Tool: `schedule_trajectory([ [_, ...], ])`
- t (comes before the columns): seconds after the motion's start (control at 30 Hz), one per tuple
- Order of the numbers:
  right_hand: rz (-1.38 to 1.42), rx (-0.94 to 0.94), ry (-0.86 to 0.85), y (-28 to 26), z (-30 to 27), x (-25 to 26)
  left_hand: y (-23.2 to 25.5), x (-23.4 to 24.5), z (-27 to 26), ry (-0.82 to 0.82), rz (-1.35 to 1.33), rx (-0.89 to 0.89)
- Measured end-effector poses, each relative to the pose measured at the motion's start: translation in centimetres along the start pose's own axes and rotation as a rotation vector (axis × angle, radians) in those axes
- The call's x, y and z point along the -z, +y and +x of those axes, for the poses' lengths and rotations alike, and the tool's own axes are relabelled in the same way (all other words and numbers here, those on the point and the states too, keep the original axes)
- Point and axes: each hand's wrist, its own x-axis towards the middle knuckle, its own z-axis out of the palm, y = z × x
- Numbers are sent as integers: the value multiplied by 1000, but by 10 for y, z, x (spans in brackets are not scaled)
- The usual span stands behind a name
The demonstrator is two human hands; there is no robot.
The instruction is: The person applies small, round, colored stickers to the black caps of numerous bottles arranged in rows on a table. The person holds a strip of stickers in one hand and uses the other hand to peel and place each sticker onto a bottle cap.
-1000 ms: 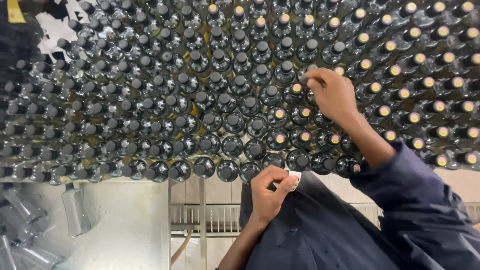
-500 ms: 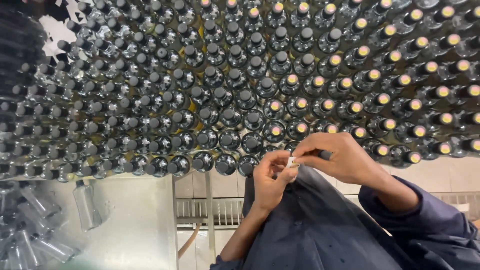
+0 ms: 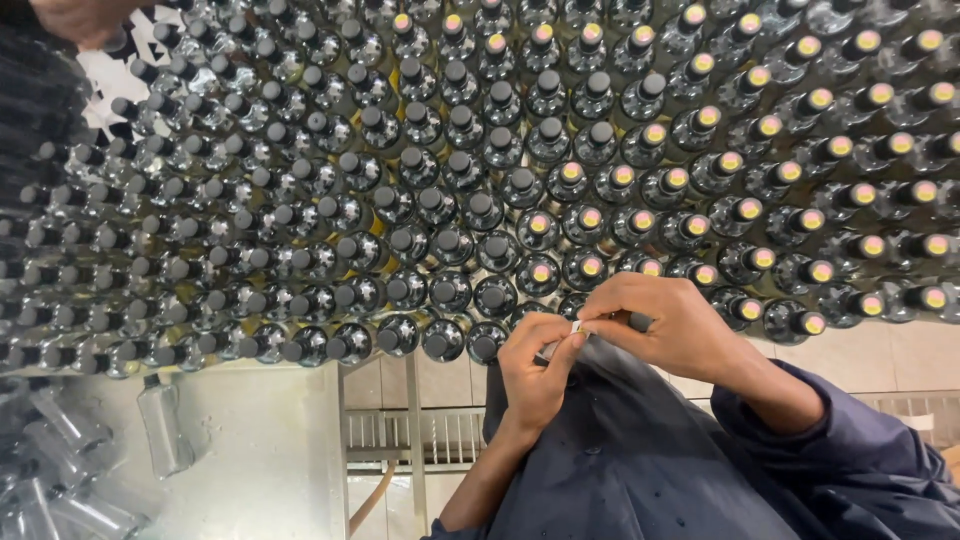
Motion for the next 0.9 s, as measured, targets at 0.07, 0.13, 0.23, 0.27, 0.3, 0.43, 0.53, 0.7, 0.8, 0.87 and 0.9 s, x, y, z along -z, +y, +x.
schedule_trajectory([
  [0.07, -7, 22, 8, 3, 2, 1, 0, -2, 2, 4, -4, 1],
  [0.13, -18, 54, 18, 9, 3, 2, -3, -4, 2, 31, 19, 5],
  [0.23, -79, 155, 25, 18, 18, 9, 5, -4, 8, 33, 18, 7],
  [0.27, -84, 155, 25, 17, 32, 22, 5, -6, 9, 33, 14, 5],
  [0.3, -169, 103, 100, 17, 44, 33, 5, -7, 9, 36, 12, -4],
  [0.43, -335, -140, 239, 61, 106, 78, 7, -9, 8, 34, 3, -3],
  [0.53, -315, -193, 248, 111, 145, 91, 8, -9, 7, 49, -13, 10],
  [0.7, -390, -328, 79, 95, 166, 89, 4, -1, 0, 13, 2, 114],
  [0.8, -402, -369, 88, 97, 169, 87, 3, 1, -1, 14, 8, 117],
  [0.87, -416, -386, 98, 96, 171, 88, 3, 2, 1, 12, 2, 121],
  [0.9, -421, -374, 92, 96, 171, 87, 2, 3, 1, 6, 4, 131],
])
